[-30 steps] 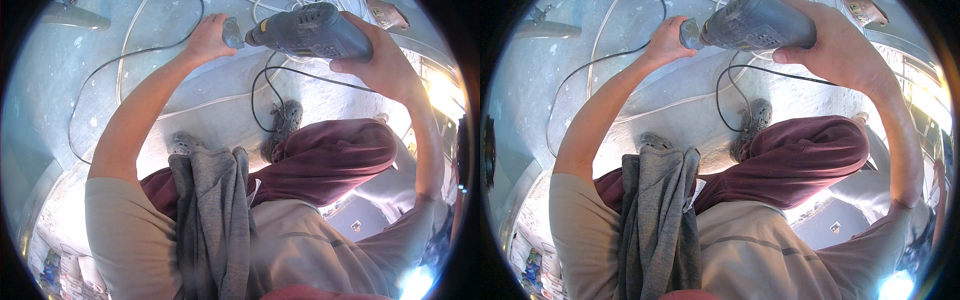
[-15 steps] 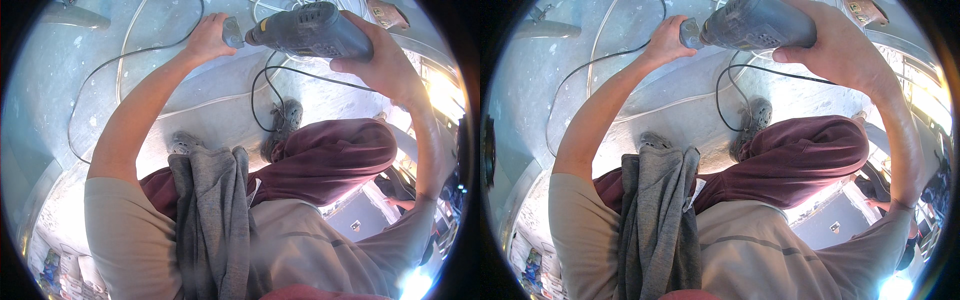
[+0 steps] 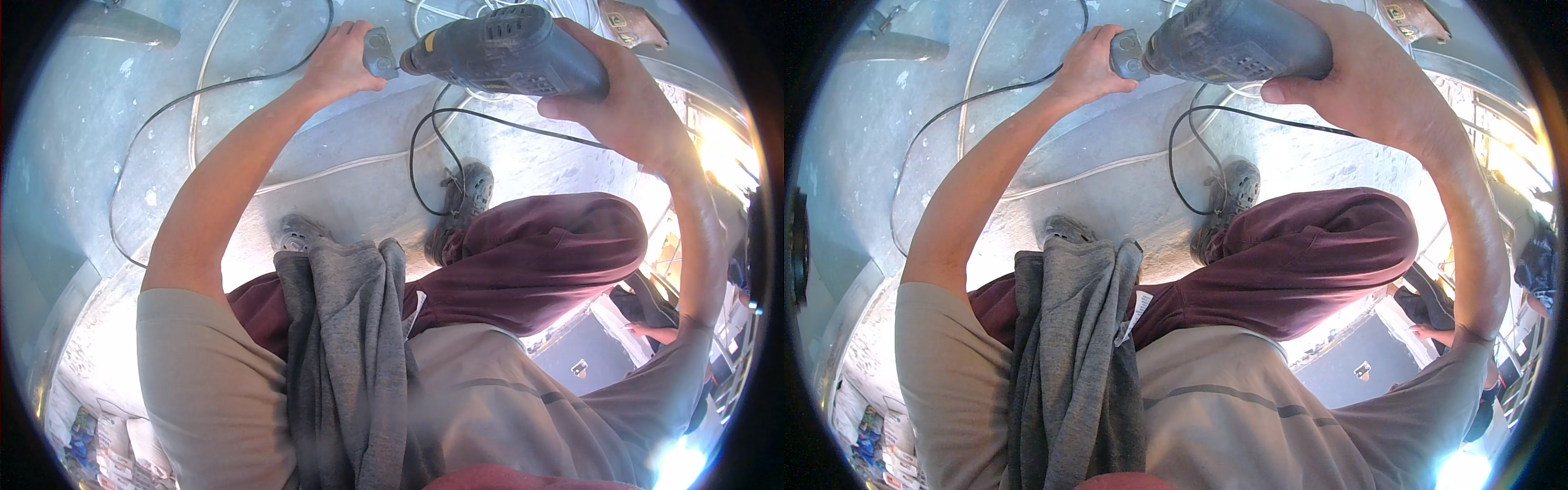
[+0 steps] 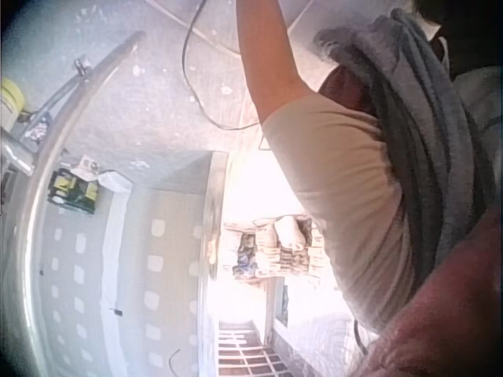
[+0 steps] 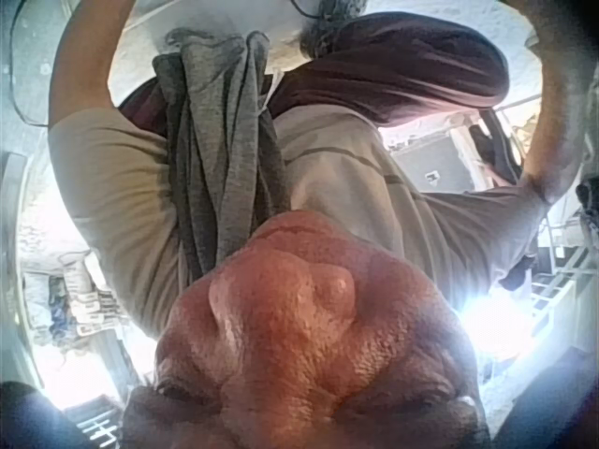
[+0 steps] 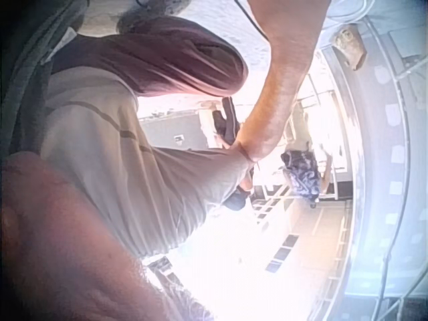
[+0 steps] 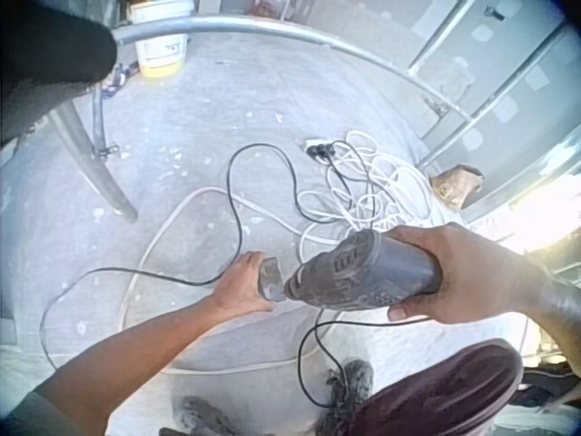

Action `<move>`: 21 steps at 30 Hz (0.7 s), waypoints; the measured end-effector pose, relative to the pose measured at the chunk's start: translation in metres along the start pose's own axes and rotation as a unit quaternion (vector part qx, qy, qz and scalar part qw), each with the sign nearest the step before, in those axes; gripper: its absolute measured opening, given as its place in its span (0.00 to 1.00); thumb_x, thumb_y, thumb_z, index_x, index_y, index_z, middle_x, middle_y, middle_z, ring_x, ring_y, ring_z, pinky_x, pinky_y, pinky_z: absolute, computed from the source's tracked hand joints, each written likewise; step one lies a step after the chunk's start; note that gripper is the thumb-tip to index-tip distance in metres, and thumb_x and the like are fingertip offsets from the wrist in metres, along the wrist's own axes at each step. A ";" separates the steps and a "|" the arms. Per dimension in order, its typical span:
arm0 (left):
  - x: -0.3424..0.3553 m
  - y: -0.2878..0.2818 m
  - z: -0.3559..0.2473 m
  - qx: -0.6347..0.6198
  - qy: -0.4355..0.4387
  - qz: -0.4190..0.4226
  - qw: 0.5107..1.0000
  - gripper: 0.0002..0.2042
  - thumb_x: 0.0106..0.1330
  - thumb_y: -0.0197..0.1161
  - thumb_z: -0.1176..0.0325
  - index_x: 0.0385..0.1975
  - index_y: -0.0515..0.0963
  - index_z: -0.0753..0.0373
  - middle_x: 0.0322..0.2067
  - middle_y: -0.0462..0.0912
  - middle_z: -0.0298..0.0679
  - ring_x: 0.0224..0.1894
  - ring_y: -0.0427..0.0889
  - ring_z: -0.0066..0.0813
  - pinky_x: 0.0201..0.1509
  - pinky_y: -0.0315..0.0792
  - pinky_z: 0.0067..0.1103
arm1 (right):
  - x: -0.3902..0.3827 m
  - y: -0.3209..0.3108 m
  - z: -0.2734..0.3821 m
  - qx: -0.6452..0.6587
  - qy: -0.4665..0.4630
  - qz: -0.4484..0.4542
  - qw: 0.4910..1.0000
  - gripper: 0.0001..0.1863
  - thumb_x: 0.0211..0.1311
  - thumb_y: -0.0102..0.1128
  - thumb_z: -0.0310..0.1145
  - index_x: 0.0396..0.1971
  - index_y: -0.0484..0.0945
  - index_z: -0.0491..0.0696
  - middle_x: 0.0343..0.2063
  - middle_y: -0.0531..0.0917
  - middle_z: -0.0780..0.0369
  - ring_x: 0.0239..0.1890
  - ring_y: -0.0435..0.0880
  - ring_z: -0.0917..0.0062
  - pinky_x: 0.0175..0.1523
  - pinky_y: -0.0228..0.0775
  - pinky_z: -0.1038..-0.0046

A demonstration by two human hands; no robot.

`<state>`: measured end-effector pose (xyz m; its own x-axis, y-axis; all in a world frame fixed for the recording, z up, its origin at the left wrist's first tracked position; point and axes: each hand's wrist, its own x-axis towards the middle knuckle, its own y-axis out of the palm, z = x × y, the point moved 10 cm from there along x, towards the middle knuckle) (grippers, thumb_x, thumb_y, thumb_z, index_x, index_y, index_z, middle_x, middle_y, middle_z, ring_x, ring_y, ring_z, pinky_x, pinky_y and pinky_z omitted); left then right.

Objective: Drilling a hole into a plastic electrical box using a power drill.

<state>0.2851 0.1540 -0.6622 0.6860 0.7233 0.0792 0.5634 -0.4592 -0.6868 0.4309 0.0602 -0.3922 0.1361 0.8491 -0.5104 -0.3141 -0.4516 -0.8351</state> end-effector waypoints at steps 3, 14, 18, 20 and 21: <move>-0.001 0.000 0.000 0.000 -0.004 0.004 1.000 0.43 0.42 0.82 0.58 0.62 0.71 0.65 0.57 0.77 0.50 0.61 0.77 0.51 0.67 0.71 0.38 | 0.000 0.000 0.001 0.000 0.004 -0.002 1.000 0.45 0.51 0.77 0.33 0.71 0.69 0.45 0.51 0.86 0.55 0.53 0.84 0.71 0.64 0.70 0.71; 0.000 0.002 0.001 0.003 -0.004 0.000 1.000 0.44 0.41 0.82 0.58 0.62 0.71 0.65 0.58 0.77 0.50 0.62 0.76 0.51 0.68 0.72 0.38 | -0.001 -0.001 -0.001 -0.015 -0.004 -0.008 1.000 0.46 0.51 0.79 0.36 0.71 0.69 0.45 0.52 0.85 0.53 0.54 0.84 0.69 0.64 0.71 0.70; 0.000 0.001 0.001 0.003 -0.004 0.000 1.000 0.44 0.41 0.82 0.58 0.62 0.71 0.66 0.58 0.77 0.51 0.62 0.76 0.51 0.68 0.72 0.38 | -0.001 -0.002 -0.002 -0.023 -0.023 -0.013 0.999 0.46 0.51 0.79 0.37 0.71 0.69 0.44 0.51 0.86 0.53 0.53 0.85 0.69 0.63 0.72 0.69; 0.000 0.001 0.001 0.001 -0.005 0.003 1.000 0.44 0.42 0.82 0.58 0.62 0.71 0.66 0.58 0.77 0.51 0.62 0.76 0.51 0.68 0.72 0.38 | -0.001 -0.003 -0.001 -0.027 -0.032 -0.020 0.999 0.46 0.51 0.79 0.37 0.71 0.69 0.44 0.51 0.86 0.53 0.53 0.85 0.68 0.63 0.72 0.69; 0.000 0.000 0.000 0.000 -0.005 0.002 1.000 0.44 0.42 0.82 0.58 0.62 0.71 0.66 0.58 0.77 0.51 0.62 0.76 0.51 0.67 0.72 0.38 | -0.001 -0.003 0.001 -0.030 -0.034 -0.022 0.999 0.46 0.51 0.79 0.37 0.71 0.69 0.44 0.50 0.86 0.53 0.52 0.85 0.68 0.63 0.72 0.69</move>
<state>0.2854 0.1541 -0.6625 0.6844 0.7258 0.0689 0.5596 -0.4624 -0.6878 0.4311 0.0611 -0.3893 0.0836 0.8841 -0.4598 -0.2517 -0.4277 -0.8682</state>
